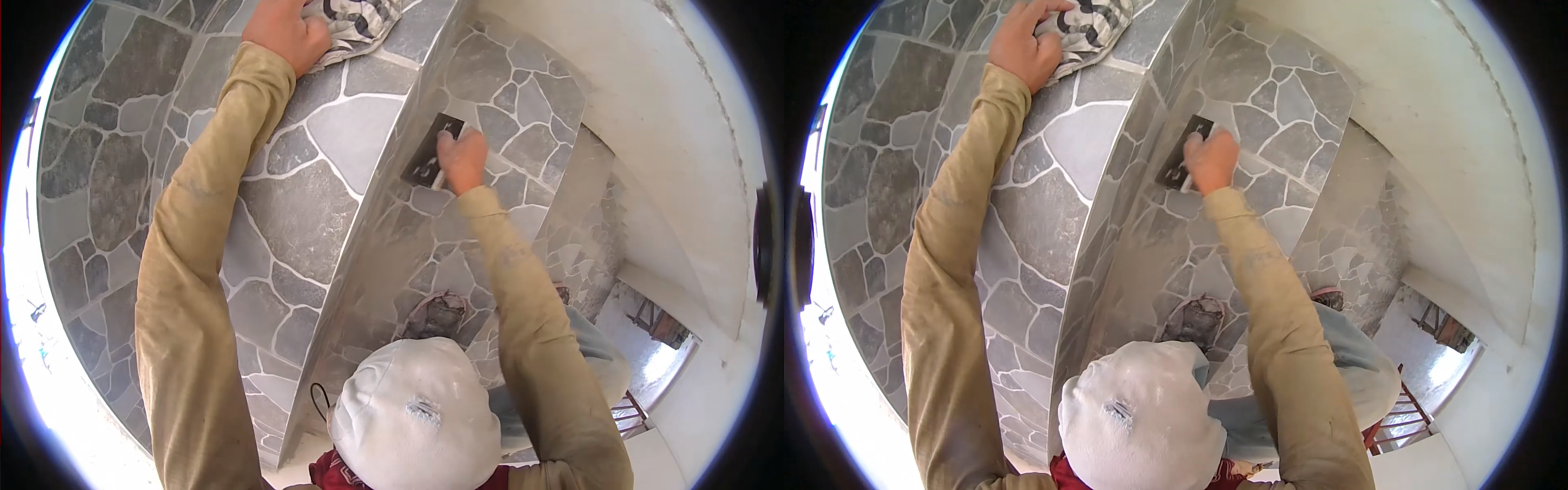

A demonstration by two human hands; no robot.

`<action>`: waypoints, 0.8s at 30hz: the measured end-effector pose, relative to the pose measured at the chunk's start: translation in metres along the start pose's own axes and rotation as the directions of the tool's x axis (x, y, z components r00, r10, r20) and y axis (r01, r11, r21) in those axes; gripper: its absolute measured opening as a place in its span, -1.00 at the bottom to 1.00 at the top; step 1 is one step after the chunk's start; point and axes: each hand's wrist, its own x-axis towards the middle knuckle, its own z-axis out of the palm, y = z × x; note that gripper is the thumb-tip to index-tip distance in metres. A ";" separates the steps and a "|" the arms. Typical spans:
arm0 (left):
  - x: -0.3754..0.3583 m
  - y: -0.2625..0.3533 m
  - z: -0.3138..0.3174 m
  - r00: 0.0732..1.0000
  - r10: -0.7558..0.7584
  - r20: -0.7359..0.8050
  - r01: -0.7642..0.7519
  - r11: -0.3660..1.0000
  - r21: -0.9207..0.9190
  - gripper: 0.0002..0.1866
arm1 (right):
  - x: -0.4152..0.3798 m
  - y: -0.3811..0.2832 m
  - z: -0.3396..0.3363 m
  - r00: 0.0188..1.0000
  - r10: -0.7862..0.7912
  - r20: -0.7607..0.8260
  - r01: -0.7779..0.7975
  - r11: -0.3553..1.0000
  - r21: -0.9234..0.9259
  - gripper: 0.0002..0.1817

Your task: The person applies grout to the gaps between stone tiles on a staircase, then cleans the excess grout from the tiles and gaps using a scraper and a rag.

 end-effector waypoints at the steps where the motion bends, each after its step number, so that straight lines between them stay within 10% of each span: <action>1: 0.000 0.003 -0.003 1.000 0.003 0.010 -0.003 1.000 -0.008 -0.62 | -0.012 -0.011 0.004 0.999 -0.041 -0.031 0.036 0.990 -0.140 -0.64; 18: 0.003 -0.010 0.003 0.999 -0.016 0.033 0.015 0.999 0.037 -0.66 | 0.005 0.000 -0.006 0.995 -0.101 0.019 0.103 0.977 -0.189 -0.55; 24: 0.002 -0.008 0.001 0.999 -0.038 0.035 0.036 0.998 0.042 -0.64 | 0.140 0.010 -0.008 0.954 -0.289 0.084 0.300 0.892 -0.339 -0.53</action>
